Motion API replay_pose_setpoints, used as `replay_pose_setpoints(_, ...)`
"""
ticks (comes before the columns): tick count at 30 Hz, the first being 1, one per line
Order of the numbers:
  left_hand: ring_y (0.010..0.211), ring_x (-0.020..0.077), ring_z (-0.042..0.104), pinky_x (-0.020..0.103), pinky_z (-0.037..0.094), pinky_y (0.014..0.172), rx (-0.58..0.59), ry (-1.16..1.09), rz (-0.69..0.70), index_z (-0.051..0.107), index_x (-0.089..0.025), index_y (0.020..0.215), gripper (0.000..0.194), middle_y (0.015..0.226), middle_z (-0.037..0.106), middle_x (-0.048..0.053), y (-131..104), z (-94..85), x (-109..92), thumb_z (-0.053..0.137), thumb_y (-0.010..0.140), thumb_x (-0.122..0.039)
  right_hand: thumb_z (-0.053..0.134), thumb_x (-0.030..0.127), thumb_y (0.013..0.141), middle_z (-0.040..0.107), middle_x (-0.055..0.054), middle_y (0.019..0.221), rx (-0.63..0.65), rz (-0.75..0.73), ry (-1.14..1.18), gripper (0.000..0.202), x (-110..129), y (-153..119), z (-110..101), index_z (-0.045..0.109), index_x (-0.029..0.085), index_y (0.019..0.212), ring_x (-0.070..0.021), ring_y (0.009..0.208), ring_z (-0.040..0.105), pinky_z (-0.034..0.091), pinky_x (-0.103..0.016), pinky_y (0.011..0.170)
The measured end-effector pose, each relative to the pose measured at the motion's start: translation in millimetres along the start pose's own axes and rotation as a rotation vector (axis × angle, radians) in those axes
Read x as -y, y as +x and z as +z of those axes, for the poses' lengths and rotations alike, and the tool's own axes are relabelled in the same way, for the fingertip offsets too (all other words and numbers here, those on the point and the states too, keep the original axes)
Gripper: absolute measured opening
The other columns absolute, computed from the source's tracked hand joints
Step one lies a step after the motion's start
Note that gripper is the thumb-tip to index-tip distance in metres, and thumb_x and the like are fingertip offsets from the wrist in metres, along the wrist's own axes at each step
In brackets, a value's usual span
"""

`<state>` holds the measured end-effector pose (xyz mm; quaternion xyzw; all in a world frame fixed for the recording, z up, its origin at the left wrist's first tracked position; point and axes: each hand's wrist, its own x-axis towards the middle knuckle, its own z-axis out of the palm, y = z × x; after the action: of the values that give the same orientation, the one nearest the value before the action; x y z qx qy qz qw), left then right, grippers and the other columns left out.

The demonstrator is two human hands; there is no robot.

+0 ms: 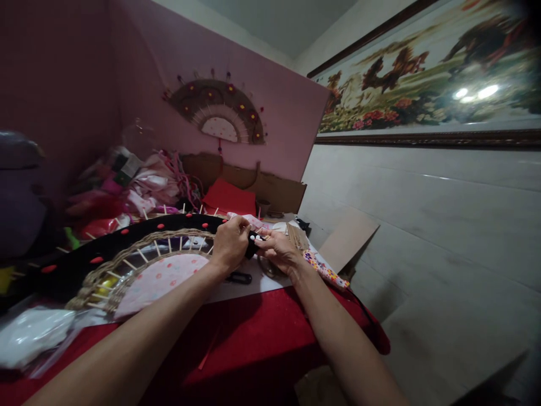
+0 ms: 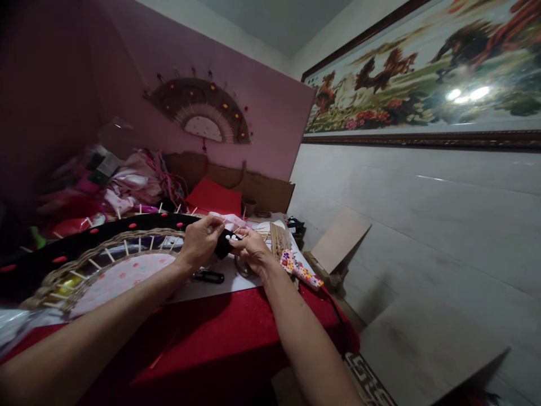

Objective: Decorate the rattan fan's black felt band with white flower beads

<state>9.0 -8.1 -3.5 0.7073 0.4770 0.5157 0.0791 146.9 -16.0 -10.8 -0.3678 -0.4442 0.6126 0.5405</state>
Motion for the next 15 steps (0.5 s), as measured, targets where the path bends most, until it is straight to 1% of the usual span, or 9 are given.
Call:
replay_pose_setpoints(5, 0.072, 0.0163, 0.06, 0.026, 0.042, 0.068, 0.001, -0.025, -0.022, 0.064, -0.019, 0.078, 0.015, 0.078, 0.069, 0.005, 0.2, -1.0, 1.8, 0.05, 0.08, -0.024, 0.071, 0.002, 0.053, 0.061, 0.0, 0.069, -0.011, -0.003, -0.017, 0.036, -0.4, 0.8, -1.6, 0.054, 0.015, 0.082, -0.0135, 0.067, 0.061, 0.051, -0.023, 0.059)
replay_pose_setpoints(8, 0.072, 0.0164, 0.06, 0.027, 0.042, 0.069, 0.002, -0.033, -0.031, 0.064, -0.019, 0.078, 0.015, 0.078, 0.069, 0.005, 0.3, -1.2, 2.1, 0.05, 0.08, -0.023, 0.069, 0.002, 0.055, 0.06, 0.001, 0.068, -0.033, -0.009, -0.028, 0.033, -1.7, 1.7, -2.5, 0.054, 0.015, 0.082, -0.0119, 0.065, 0.061, 0.051, -0.022, 0.058)
replay_pose_setpoints(11, 0.072, 0.0163, 0.06, 0.027, 0.042, 0.069, 0.004, -0.041, -0.031, 0.064, -0.019, 0.079, 0.014, 0.078, 0.069, 0.005, 0.3, -1.3, 2.1, 0.051, 0.079, -0.023, 0.072, 0.005, 0.055, 0.061, 0.001, 0.068, -0.042, -0.017, -0.037, 0.034, -2.6, 2.0, -2.8, 0.054, 0.016, 0.081, -0.0122, 0.065, 0.061, 0.05, -0.021, 0.056)
replay_pose_setpoints(15, 0.072, 0.0164, 0.061, 0.027, 0.042, 0.069, -0.002, -0.046, -0.03, 0.064, -0.018, 0.079, 0.014, 0.079, 0.069, 0.005, 0.3, -1.2, 2.6, 0.051, 0.079, -0.022, 0.075, 0.013, 0.055, 0.063, -0.001, 0.071, 0.011, -0.009, -0.036, 0.033, -1.1, 1.5, -3.8, 0.055, 0.016, 0.08, -0.0141, 0.07, 0.062, 0.049, -0.022, 0.056)
